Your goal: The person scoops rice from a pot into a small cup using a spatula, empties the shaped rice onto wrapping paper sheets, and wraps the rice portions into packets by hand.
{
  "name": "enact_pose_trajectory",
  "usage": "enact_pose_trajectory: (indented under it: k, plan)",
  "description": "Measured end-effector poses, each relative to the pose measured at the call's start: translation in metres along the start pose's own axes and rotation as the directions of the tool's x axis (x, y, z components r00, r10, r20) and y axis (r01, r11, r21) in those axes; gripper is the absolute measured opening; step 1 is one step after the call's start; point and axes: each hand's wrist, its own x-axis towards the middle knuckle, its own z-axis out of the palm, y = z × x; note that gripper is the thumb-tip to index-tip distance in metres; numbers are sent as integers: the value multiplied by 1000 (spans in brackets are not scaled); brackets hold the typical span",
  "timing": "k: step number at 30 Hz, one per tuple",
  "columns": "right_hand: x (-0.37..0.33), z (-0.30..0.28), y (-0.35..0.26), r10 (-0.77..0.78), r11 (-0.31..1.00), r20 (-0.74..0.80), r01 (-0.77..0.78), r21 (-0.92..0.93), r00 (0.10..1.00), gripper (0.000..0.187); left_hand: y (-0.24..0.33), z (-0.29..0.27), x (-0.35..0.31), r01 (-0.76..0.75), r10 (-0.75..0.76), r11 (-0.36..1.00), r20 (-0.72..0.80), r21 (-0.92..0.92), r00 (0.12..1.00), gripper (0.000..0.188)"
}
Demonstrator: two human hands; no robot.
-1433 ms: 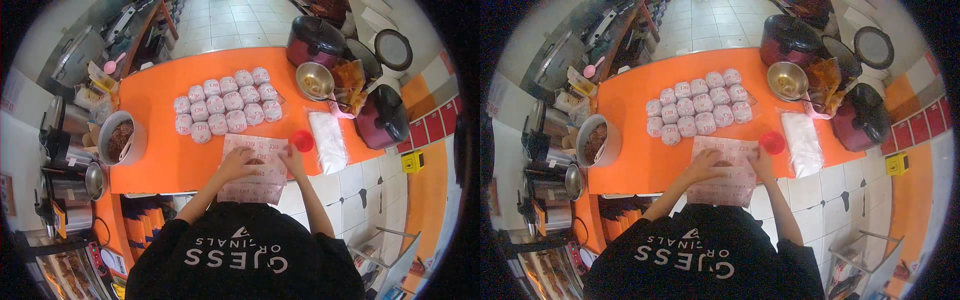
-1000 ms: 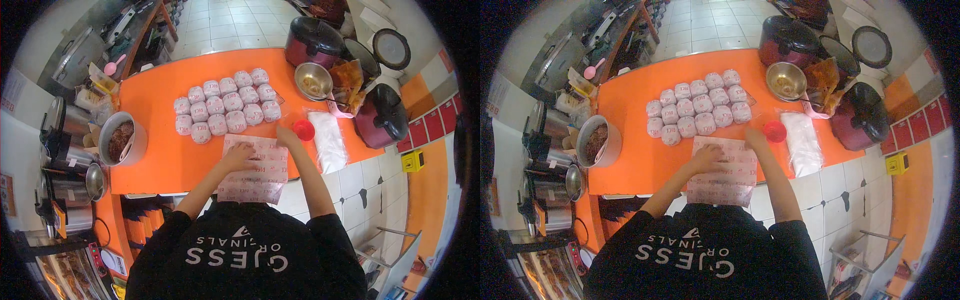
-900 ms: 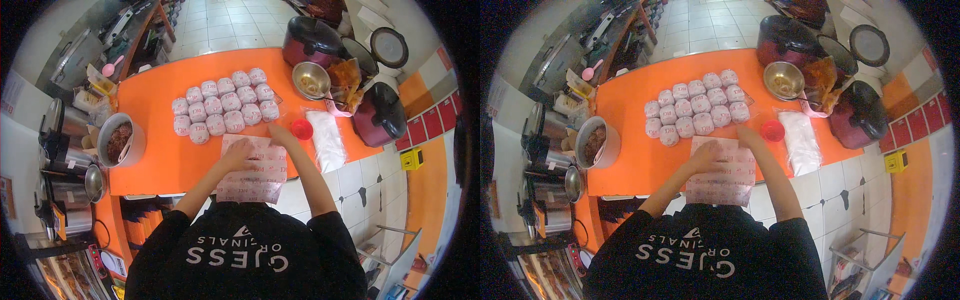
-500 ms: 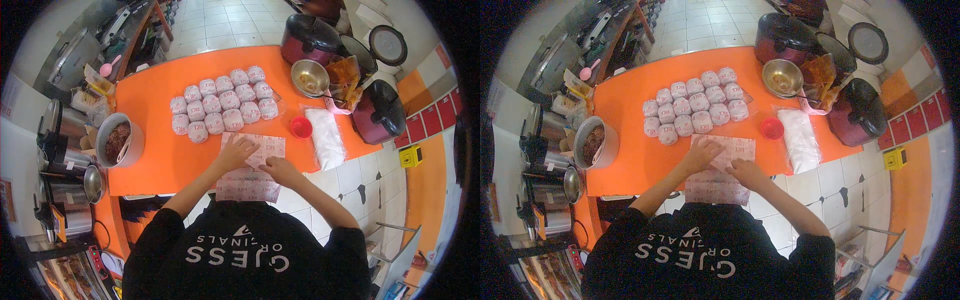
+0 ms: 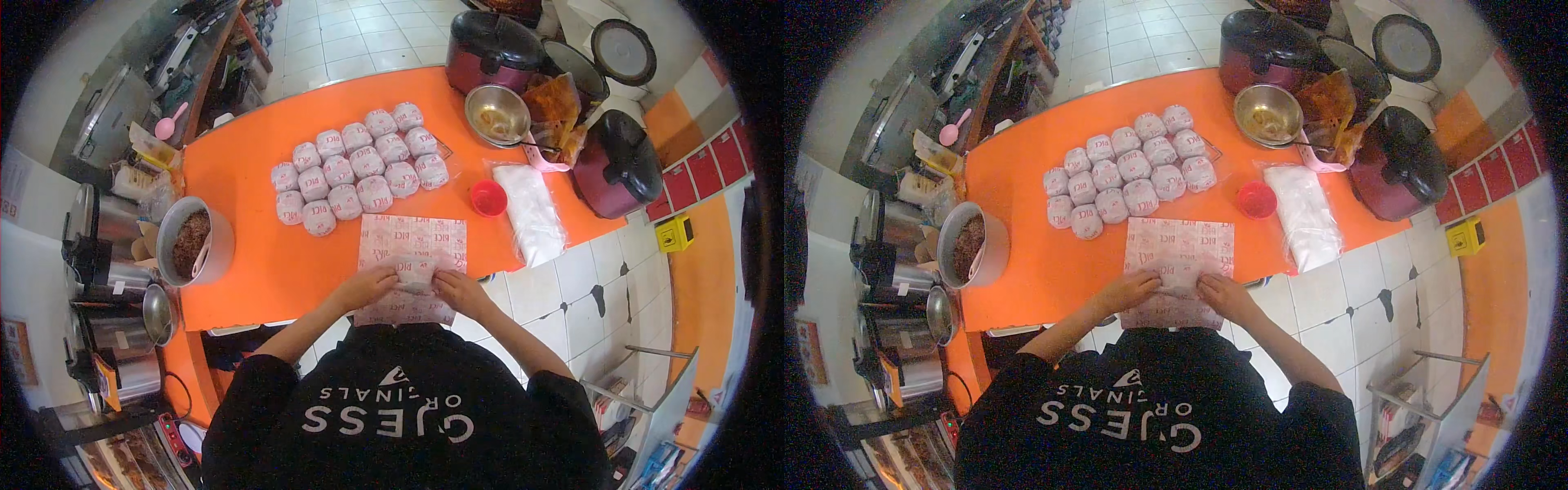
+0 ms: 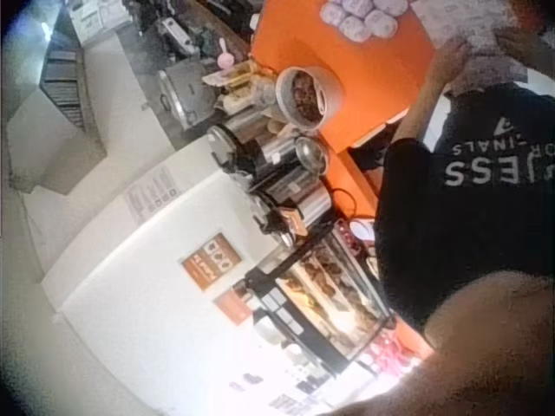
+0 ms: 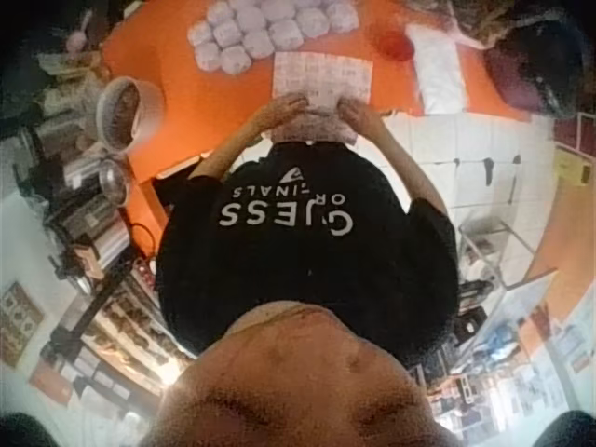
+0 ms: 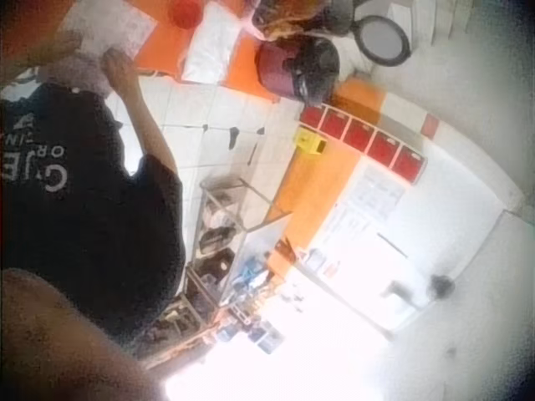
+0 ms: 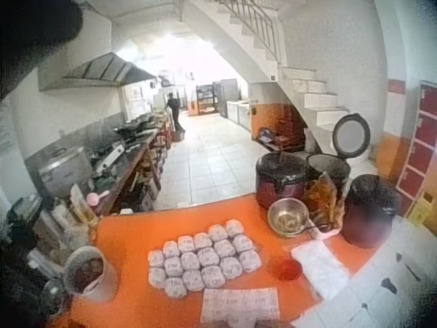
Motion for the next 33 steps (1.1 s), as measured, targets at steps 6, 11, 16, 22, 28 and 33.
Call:
enact_pose_trajectory:
  k: [6, 11, 16, 22, 28, 33]
  plan:
    - [32, -4, 7, 415, 868, 282, -469, 165, 865, 23, -22, 10, 12, 211, -206, 961, 45, -180, 978, 25]
    - [68, -8, 9, 507, 862, 212, -499, -91, 836, 19, -28, 4, 69, 266, -286, 946, 85, 186, 955, 27]
    - [73, 17, -13, 412, 859, -75, -415, -300, 908, 15, -30, -7, 89, 361, -455, 872, 275, 331, 847, 21]
    - [35, 36, -33, 611, 781, -110, -620, -75, 784, 6, -34, 6, 73, 382, -440, 895, 311, 232, 842, 22]
    - [23, 50, -48, 638, 769, -266, -576, 279, 723, 26, -41, 8, 53, 289, -196, 842, 242, -456, 950, 42]
    - [55, 27, -49, 866, 297, 55, -600, 743, 497, 40, -11, -50, 70, 516, -347, 555, 382, -653, 857, 47]
